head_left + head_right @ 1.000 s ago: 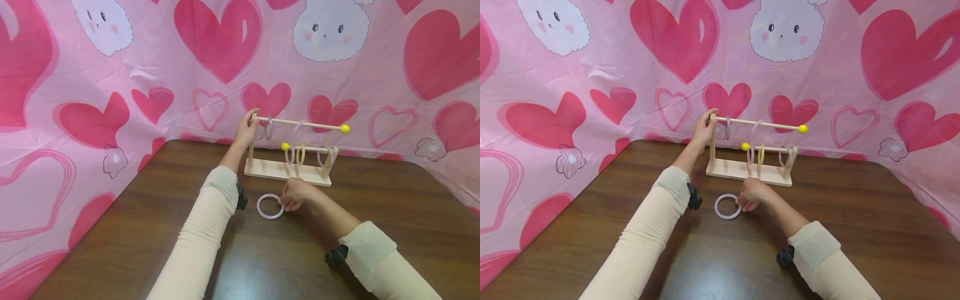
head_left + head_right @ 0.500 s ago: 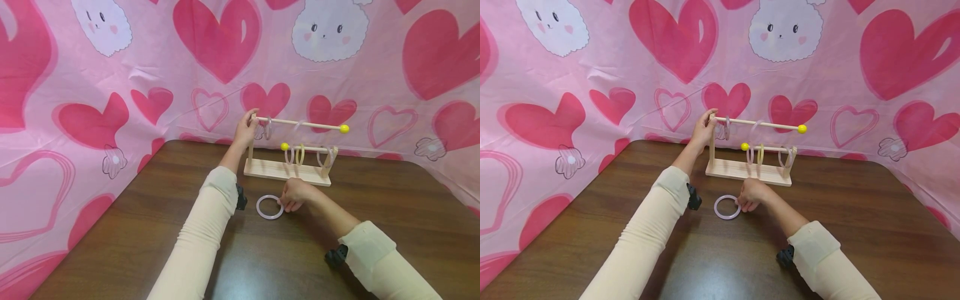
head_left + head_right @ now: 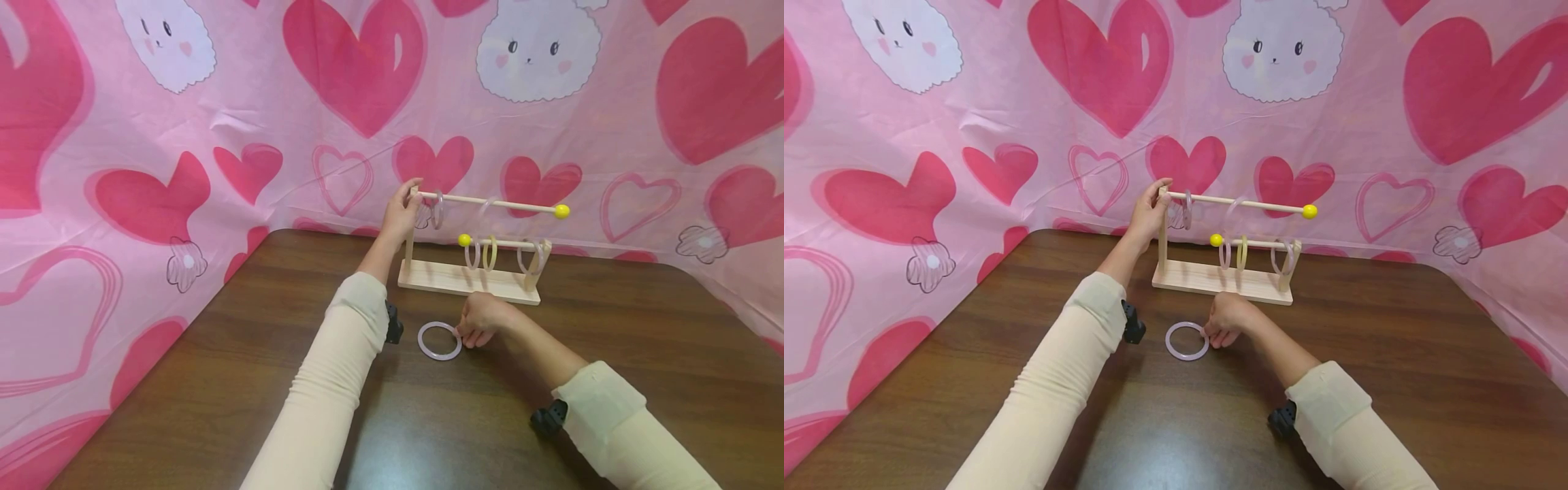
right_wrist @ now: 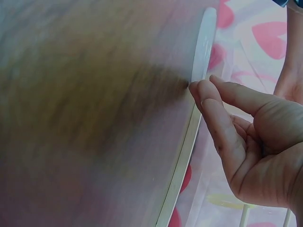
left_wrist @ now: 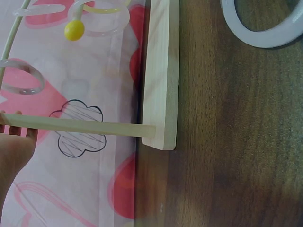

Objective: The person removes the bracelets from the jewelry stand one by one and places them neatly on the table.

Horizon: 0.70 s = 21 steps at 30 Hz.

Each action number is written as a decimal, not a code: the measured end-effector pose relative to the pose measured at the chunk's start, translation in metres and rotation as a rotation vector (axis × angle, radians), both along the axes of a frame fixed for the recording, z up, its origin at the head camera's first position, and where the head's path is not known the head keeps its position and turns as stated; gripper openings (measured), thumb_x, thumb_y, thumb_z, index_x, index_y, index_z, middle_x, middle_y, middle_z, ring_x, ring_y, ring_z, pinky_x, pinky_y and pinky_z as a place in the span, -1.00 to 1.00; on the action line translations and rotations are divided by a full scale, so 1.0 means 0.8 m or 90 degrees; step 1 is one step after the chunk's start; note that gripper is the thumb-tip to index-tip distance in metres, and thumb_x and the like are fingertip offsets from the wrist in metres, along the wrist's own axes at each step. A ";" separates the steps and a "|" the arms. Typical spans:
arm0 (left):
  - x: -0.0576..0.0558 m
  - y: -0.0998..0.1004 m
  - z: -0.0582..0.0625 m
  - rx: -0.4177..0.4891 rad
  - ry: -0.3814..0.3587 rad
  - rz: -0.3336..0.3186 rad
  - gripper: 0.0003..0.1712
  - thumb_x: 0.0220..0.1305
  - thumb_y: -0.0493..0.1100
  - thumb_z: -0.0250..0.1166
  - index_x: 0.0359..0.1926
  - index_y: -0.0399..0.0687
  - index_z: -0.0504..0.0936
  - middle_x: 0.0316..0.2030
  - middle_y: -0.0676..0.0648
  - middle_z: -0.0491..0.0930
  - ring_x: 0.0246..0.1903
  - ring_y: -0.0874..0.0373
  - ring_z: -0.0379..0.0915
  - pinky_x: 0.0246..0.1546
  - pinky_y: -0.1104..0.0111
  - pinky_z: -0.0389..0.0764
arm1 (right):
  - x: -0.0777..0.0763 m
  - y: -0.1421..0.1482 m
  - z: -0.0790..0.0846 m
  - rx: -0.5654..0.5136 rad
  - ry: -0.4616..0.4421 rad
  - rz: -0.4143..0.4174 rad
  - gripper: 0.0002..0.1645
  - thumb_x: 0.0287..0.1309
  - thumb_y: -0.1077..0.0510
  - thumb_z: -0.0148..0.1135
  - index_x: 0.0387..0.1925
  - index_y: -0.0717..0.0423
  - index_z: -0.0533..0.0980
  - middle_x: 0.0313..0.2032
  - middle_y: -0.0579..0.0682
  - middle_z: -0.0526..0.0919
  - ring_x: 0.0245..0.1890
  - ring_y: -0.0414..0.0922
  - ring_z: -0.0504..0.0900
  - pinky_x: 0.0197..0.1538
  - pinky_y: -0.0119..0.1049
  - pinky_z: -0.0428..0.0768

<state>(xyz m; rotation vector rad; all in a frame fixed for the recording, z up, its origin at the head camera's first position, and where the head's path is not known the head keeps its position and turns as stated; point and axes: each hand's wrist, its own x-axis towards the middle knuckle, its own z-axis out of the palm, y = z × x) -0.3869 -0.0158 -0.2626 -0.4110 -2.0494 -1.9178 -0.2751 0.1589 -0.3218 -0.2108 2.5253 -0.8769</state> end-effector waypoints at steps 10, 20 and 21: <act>-0.001 0.000 -0.001 0.002 -0.004 -0.003 -0.59 0.36 -0.24 0.04 0.21 0.00 0.40 0.08 -0.18 0.48 -0.09 0.15 0.40 -0.06 0.37 0.41 | 0.001 0.002 0.004 0.016 0.024 -0.005 -0.84 0.02 0.28 0.31 -0.56 0.33 0.57 -0.67 0.08 0.63 -0.64 -0.13 0.63 -0.51 -0.31 0.62; -0.002 0.000 -0.001 -0.001 0.002 0.001 -0.59 0.36 -0.22 0.05 0.21 0.01 0.41 0.08 -0.17 0.48 -0.06 0.14 0.41 -0.05 0.36 0.41 | -0.002 0.004 0.016 0.027 0.064 -0.005 -0.80 0.03 0.24 0.31 -0.53 0.35 0.59 -0.65 0.08 0.64 -0.62 -0.12 0.64 -0.51 -0.30 0.62; -0.002 0.001 -0.001 -0.001 0.001 -0.001 -0.59 0.36 -0.22 0.04 0.21 0.01 0.40 0.06 -0.17 0.49 -0.06 0.13 0.41 -0.05 0.36 0.42 | -0.003 0.005 0.017 0.024 0.068 -0.007 -0.79 0.04 0.23 0.30 -0.52 0.36 0.59 -0.65 0.08 0.64 -0.61 -0.12 0.64 -0.50 -0.30 0.62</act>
